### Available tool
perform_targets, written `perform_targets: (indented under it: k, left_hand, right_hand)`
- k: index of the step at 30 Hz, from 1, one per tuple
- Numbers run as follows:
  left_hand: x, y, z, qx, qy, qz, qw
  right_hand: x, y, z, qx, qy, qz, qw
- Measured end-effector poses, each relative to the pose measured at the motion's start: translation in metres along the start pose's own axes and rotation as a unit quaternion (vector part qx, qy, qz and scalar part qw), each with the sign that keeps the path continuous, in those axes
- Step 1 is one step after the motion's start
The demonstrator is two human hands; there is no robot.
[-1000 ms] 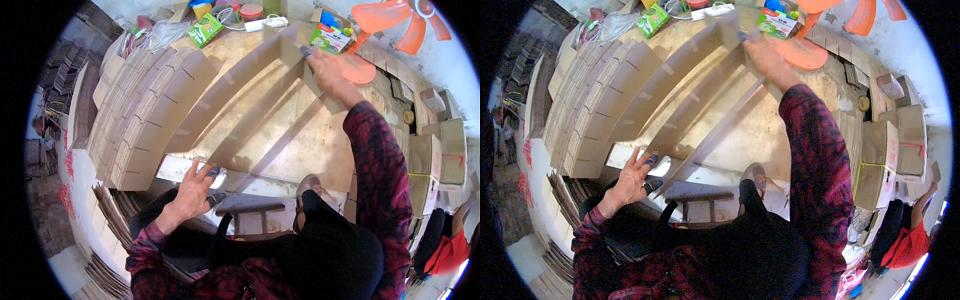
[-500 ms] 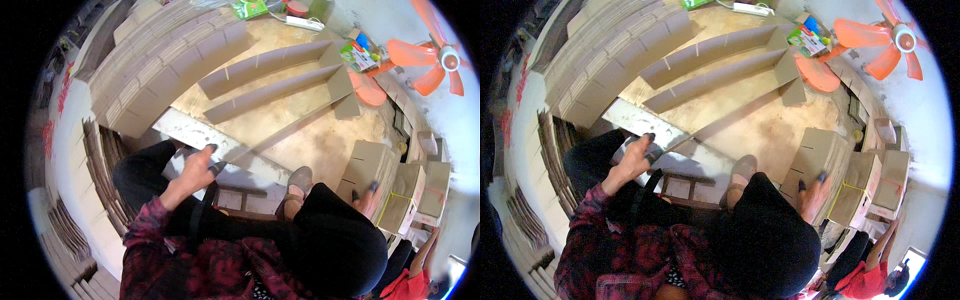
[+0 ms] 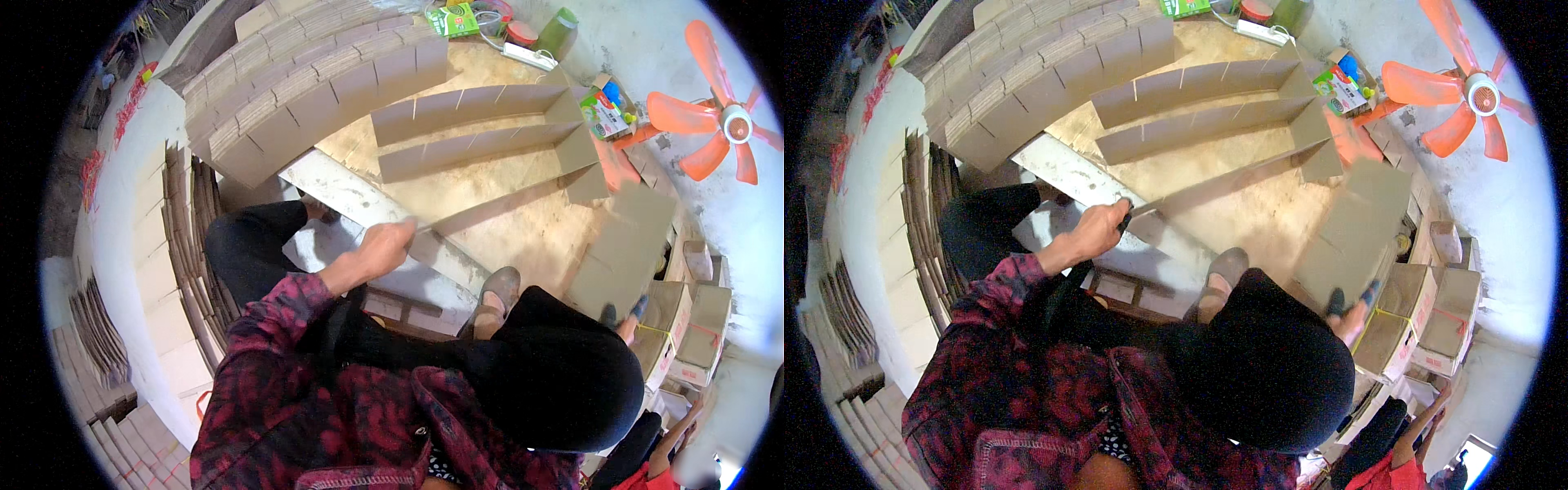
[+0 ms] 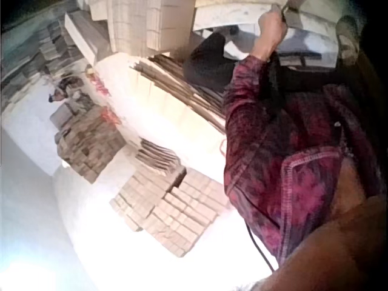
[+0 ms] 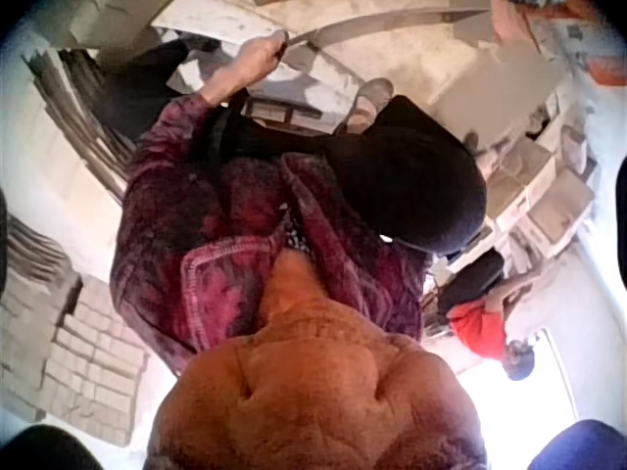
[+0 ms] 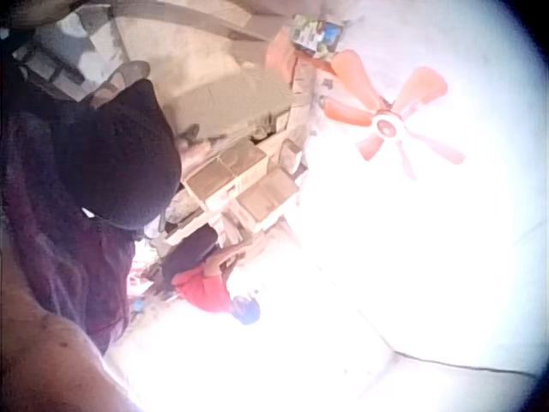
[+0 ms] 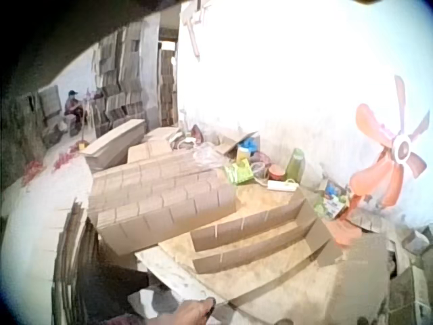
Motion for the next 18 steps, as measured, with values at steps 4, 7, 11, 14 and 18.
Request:
perform_targets:
  k: [4,7,11,14,18]
  left_hand:
    - [-0.005,-0.007,0.028,-0.084,-0.01,0.015,0.996]
    - [0.003,-0.004,0.037,-0.1,0.01,0.032,0.994]
    - [0.014,0.0,0.041,-0.101,0.016,0.041,0.994]
    - [0.013,0.001,0.045,-0.108,0.002,0.036,0.993]
    - [0.013,0.001,0.045,-0.082,0.003,0.044,0.996]
  right_hand:
    - [0.067,-0.07,0.027,0.142,0.112,0.037,0.983]
    - [0.11,-0.126,0.045,0.234,0.232,0.072,0.942]
    - [0.15,-0.173,0.059,0.286,0.268,0.16,0.906]
    - [0.158,-0.192,0.064,0.331,0.236,0.184,0.895]
    - [0.17,-0.197,0.066,0.331,0.224,0.18,0.899]
Point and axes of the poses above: each hand's wrist, its own z-axis towards the middle knuckle, its own y-axis out of the back of the hand, x = y × z, the point moved 3 cm from there along z, towards the middle knuckle, and after that the axes turned 11 degrees about z, right-handed, at the moved point
